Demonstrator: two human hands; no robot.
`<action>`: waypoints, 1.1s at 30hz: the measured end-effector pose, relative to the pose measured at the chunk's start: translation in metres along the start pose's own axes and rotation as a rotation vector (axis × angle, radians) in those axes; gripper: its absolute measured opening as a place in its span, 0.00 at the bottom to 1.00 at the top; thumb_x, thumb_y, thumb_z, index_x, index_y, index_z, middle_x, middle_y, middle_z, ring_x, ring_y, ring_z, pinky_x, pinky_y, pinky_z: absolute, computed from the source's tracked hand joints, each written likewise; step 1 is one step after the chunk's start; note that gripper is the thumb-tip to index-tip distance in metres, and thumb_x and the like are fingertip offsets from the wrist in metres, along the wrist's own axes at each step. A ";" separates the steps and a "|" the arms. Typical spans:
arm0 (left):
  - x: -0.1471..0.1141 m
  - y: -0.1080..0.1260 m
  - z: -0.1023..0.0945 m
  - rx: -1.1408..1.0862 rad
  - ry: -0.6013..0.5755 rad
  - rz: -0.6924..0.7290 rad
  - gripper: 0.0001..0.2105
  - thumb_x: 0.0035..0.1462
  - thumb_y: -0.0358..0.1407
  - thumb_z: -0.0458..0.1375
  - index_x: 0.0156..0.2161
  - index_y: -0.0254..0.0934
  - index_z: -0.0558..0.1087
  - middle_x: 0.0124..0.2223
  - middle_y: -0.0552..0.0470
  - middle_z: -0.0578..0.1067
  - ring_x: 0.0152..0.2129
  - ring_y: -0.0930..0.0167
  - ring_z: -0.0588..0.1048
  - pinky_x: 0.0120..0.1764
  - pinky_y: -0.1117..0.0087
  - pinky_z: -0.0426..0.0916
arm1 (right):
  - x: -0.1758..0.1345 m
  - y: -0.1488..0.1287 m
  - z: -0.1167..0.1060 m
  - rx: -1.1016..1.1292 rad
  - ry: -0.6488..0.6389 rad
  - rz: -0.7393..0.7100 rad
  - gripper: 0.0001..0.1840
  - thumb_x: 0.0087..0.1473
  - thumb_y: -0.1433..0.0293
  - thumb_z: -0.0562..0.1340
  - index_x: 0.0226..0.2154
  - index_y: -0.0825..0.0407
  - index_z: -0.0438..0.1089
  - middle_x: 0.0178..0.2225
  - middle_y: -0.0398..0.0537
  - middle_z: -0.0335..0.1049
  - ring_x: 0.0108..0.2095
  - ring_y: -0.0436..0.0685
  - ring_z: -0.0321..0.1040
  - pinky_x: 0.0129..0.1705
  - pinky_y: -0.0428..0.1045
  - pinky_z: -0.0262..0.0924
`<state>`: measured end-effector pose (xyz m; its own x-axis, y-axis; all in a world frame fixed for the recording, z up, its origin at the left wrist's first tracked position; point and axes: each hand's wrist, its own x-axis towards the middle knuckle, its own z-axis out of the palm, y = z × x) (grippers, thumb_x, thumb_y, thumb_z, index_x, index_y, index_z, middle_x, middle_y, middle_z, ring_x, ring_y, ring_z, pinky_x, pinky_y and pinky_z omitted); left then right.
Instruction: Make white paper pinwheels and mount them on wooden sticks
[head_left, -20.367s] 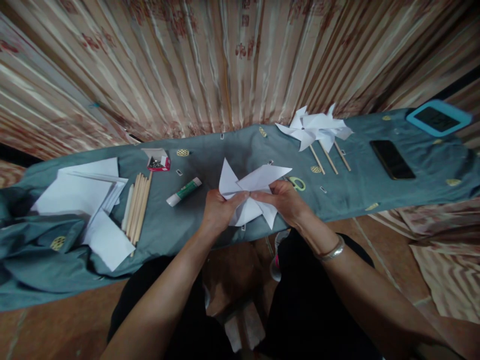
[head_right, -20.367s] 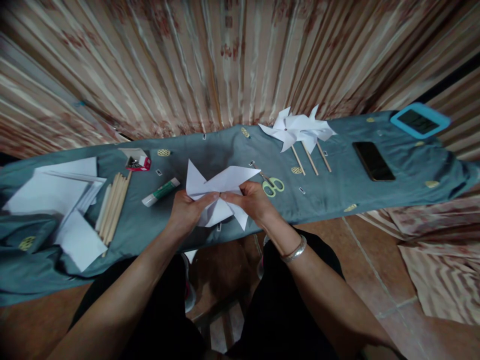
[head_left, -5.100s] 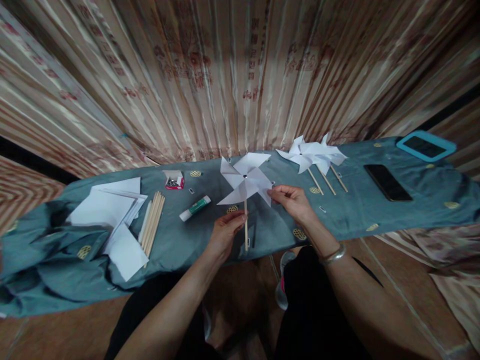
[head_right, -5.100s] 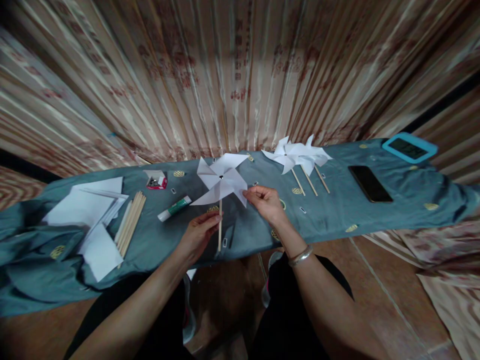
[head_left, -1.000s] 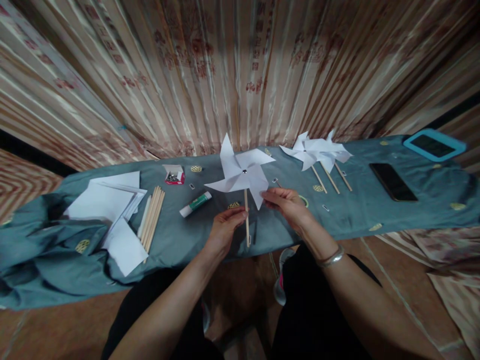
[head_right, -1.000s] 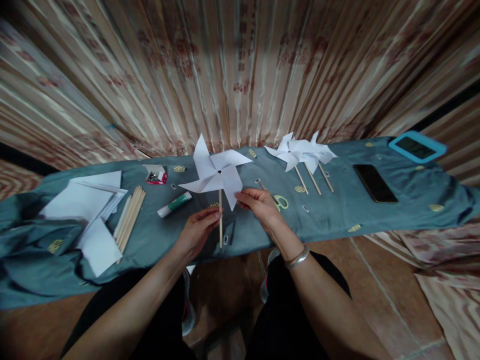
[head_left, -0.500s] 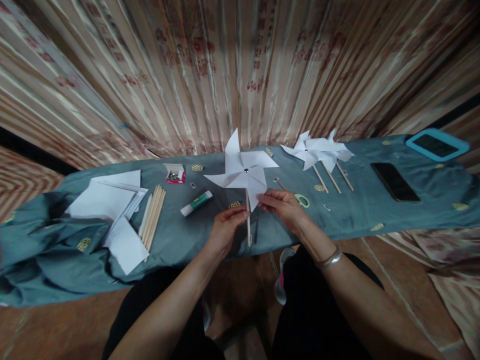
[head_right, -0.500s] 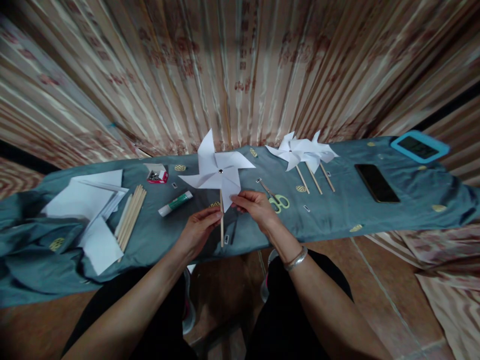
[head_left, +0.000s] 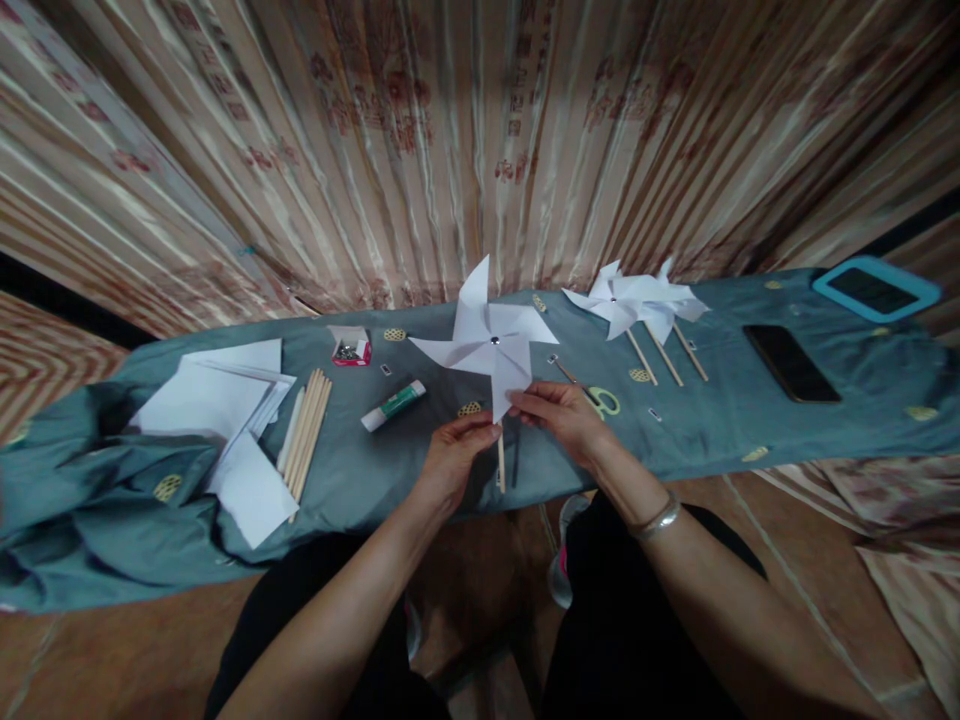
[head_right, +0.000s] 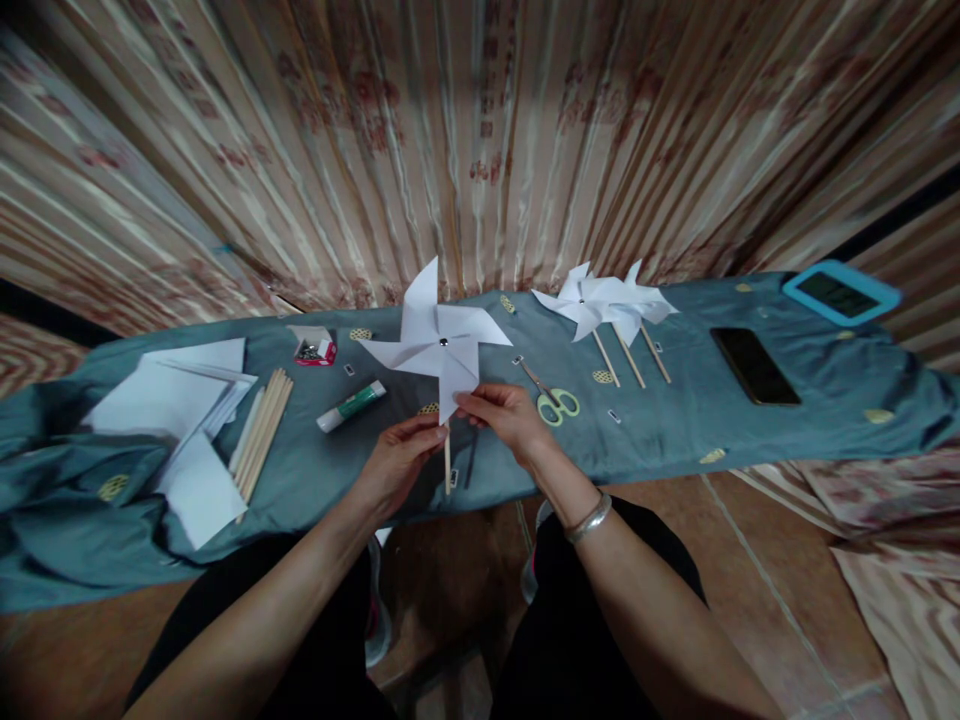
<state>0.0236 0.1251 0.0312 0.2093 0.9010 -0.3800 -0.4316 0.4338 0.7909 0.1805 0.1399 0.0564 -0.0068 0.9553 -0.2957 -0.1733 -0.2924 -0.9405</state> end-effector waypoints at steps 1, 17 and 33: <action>0.000 0.000 0.000 -0.003 -0.005 0.002 0.16 0.30 0.36 0.75 0.29 0.34 0.81 0.29 0.51 0.80 0.29 0.72 0.73 0.41 0.69 0.64 | 0.000 0.000 0.001 -0.012 -0.001 -0.006 0.20 0.28 0.54 0.75 0.18 0.52 0.76 0.21 0.42 0.73 0.22 0.46 0.60 0.27 0.46 0.54; -0.005 0.002 0.001 0.016 -0.011 -0.085 0.16 0.27 0.37 0.75 0.27 0.34 0.81 0.28 0.53 0.78 0.26 0.76 0.72 0.35 0.73 0.66 | 0.020 -0.017 -0.055 -0.329 0.537 -0.521 0.14 0.41 0.57 0.70 0.25 0.51 0.76 0.24 0.44 0.73 0.27 0.53 0.66 0.30 0.48 0.60; -0.006 0.007 0.003 0.021 -0.035 -0.089 0.17 0.28 0.37 0.75 0.28 0.33 0.81 0.27 0.53 0.77 0.25 0.76 0.71 0.33 0.73 0.67 | 0.026 -0.010 -0.050 -0.234 0.401 -0.373 0.15 0.35 0.58 0.71 0.22 0.52 0.77 0.19 0.41 0.69 0.21 0.48 0.56 0.24 0.46 0.49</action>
<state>0.0218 0.1229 0.0407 0.2764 0.8581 -0.4328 -0.3915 0.5119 0.7647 0.2315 0.1657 0.0501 0.3934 0.9171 0.0645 0.1298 0.0141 -0.9914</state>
